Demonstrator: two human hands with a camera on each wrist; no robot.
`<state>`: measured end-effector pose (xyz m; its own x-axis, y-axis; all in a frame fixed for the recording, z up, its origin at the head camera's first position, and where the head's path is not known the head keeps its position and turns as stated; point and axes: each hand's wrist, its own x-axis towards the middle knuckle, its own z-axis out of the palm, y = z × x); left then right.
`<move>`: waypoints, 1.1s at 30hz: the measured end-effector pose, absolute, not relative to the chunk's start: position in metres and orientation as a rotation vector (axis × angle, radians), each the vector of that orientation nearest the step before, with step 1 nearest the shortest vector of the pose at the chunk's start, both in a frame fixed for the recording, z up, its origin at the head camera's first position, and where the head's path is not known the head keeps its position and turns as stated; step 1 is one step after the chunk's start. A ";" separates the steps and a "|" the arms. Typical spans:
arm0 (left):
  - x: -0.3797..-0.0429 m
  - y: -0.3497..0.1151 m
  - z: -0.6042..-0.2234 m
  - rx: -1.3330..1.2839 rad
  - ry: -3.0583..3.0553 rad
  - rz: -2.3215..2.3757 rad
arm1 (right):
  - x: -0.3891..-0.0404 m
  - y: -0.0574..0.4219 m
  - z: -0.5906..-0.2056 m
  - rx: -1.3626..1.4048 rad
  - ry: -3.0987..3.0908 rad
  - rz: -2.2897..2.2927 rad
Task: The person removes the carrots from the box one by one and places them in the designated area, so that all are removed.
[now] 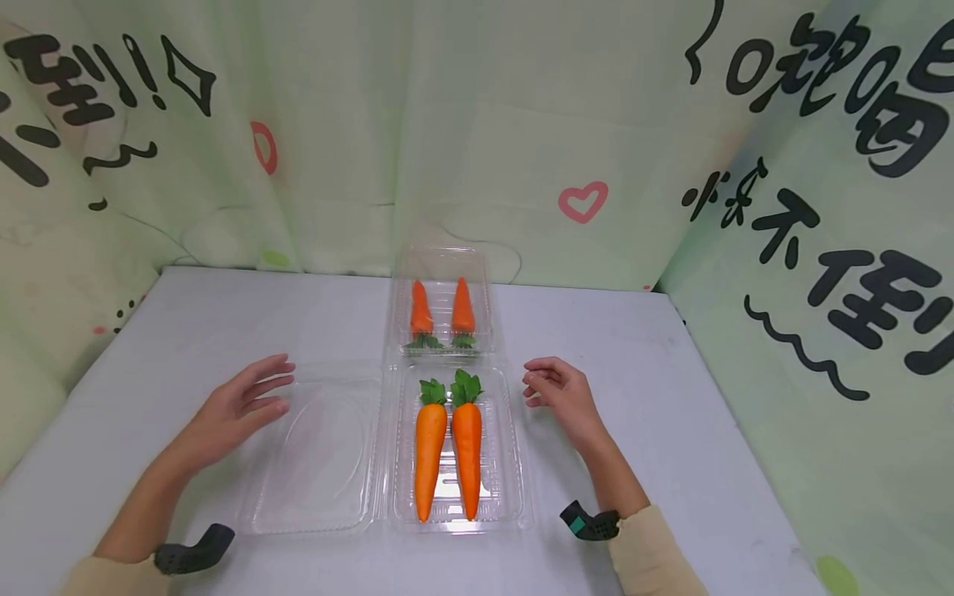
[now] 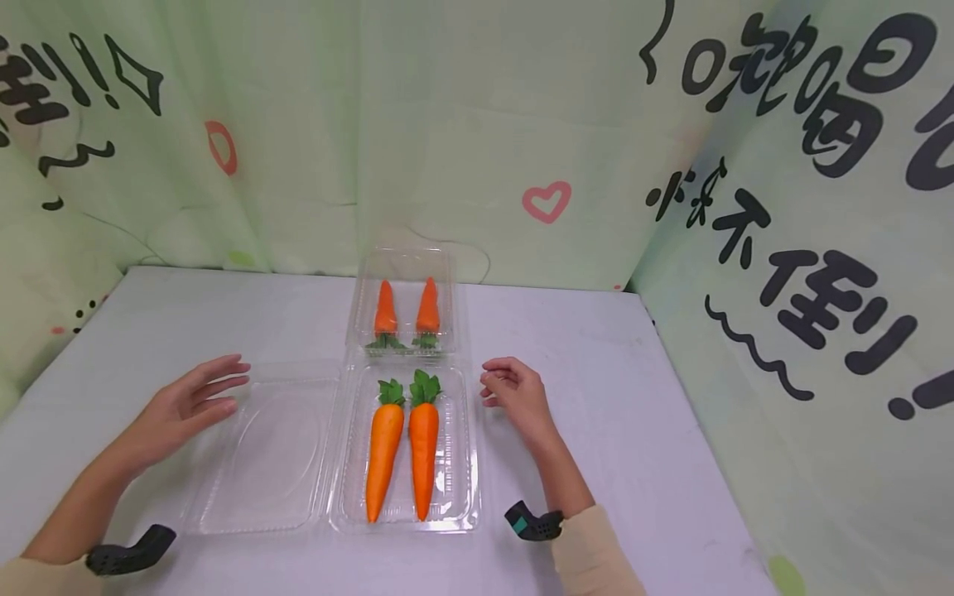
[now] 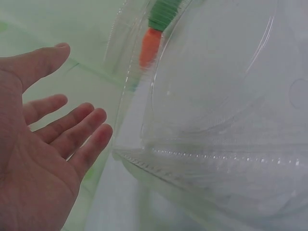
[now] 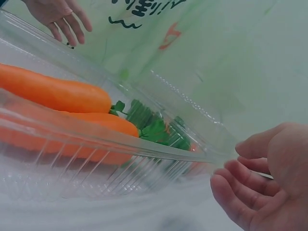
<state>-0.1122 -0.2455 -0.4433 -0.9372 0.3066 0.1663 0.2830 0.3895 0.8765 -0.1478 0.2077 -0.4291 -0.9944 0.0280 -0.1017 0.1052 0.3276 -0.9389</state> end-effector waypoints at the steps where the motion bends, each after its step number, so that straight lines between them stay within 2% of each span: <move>1: -0.112 -0.244 -0.443 0.558 2.595 1.630 | -0.148 0.208 -0.428 0.122 2.507 -1.778; 33: -0.116 -0.224 -0.451 0.566 2.569 1.599 | -0.148 0.196 -0.415 -0.028 2.527 -1.809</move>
<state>-0.1160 -0.2244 -0.4506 -0.9304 0.3395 0.1381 0.2737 0.3931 0.8778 -0.1480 0.1958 -0.4149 -0.9993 -0.0347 -0.0172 0.0051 0.3223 -0.9466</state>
